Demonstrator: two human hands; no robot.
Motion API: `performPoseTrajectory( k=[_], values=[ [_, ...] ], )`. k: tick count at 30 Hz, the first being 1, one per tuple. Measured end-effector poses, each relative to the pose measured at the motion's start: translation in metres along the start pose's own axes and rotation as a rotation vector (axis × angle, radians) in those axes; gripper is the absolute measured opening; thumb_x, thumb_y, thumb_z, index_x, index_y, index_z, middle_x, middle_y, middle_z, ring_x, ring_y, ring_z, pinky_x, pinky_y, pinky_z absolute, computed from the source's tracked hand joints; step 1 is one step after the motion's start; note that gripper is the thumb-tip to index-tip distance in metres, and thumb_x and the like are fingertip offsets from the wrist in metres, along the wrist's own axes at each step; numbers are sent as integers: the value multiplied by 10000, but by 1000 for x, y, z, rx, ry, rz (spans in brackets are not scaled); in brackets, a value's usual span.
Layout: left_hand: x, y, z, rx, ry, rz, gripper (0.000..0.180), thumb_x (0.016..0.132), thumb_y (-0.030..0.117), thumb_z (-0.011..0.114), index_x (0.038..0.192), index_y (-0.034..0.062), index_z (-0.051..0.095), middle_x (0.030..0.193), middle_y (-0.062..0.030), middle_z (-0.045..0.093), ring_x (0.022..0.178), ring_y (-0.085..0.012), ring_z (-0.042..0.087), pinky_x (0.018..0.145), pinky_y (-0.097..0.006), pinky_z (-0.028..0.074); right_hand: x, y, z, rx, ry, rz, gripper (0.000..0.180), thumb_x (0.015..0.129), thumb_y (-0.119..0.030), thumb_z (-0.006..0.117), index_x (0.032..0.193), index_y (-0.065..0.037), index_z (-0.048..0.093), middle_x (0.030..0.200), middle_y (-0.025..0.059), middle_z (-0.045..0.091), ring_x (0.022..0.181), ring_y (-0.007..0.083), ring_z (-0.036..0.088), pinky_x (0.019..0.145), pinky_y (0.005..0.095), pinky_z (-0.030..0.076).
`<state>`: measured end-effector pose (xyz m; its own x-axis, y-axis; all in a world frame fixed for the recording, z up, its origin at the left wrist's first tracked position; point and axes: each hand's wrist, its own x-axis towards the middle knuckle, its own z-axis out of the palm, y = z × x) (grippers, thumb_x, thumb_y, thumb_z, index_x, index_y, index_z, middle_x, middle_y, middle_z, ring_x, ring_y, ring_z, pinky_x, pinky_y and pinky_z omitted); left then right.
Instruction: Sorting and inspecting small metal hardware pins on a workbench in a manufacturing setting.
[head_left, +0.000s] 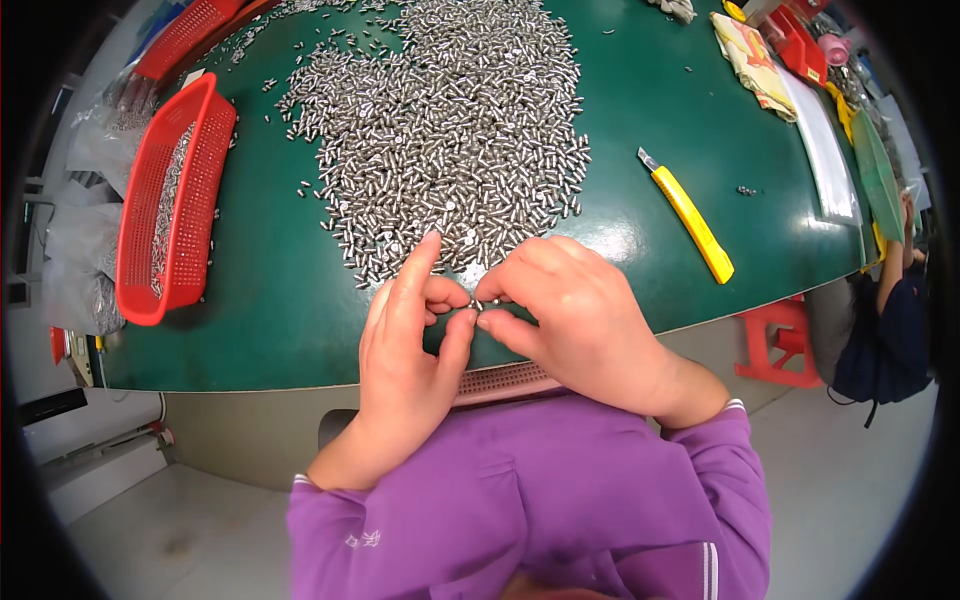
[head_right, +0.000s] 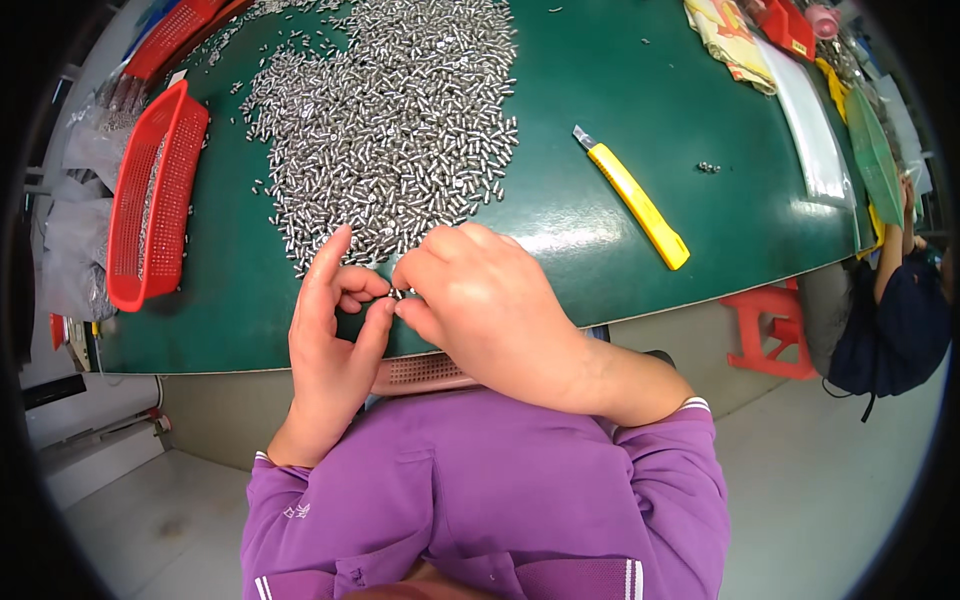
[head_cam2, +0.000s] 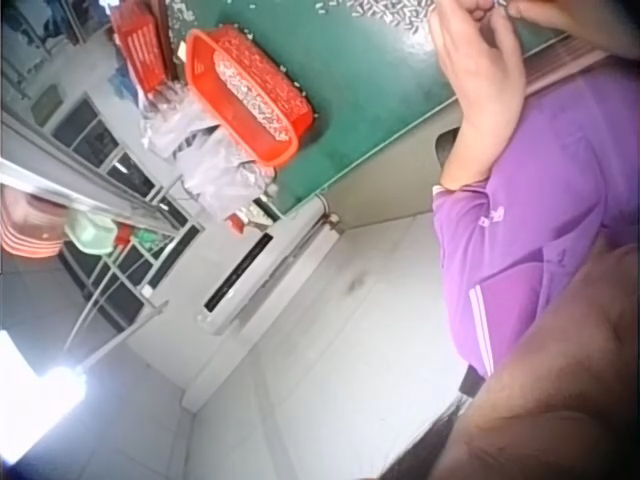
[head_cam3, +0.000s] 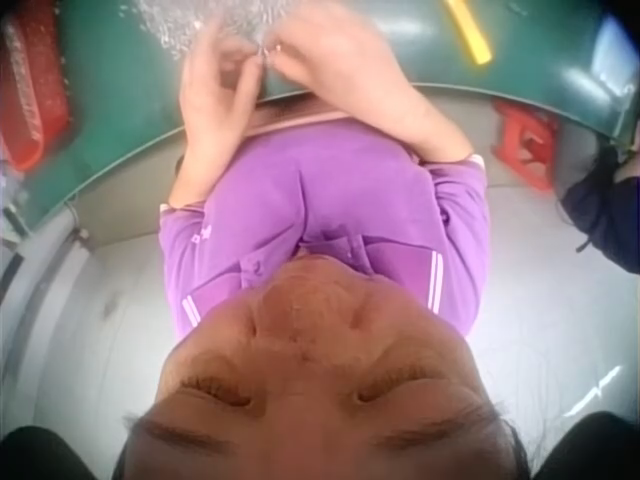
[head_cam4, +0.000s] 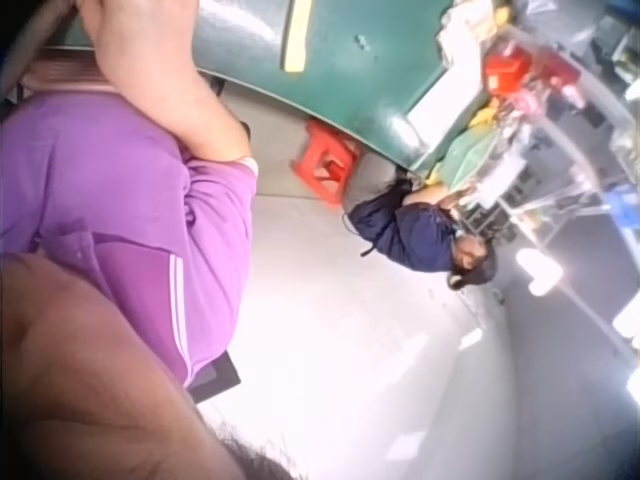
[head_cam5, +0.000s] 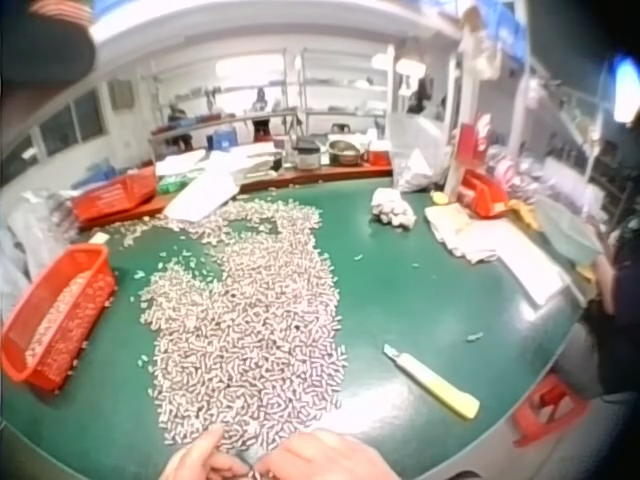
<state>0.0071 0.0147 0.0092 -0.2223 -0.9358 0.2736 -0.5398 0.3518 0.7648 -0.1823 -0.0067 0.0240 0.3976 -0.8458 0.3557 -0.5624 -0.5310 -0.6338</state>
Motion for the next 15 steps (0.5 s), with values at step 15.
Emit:
performPoseTrajectory(
  k=[15],
  values=[
    [3, 3, -2, -46, -17, -43, 701, 808, -102, 697, 1457, 13, 458, 860, -48, 647, 842, -203, 584, 752, -329, 516, 4, 2, 6, 14, 43, -14, 207, 726, -52, 794, 843, -74, 626, 790, 41, 625, 740, 254, 620, 666, 385, 493]
  ],
)
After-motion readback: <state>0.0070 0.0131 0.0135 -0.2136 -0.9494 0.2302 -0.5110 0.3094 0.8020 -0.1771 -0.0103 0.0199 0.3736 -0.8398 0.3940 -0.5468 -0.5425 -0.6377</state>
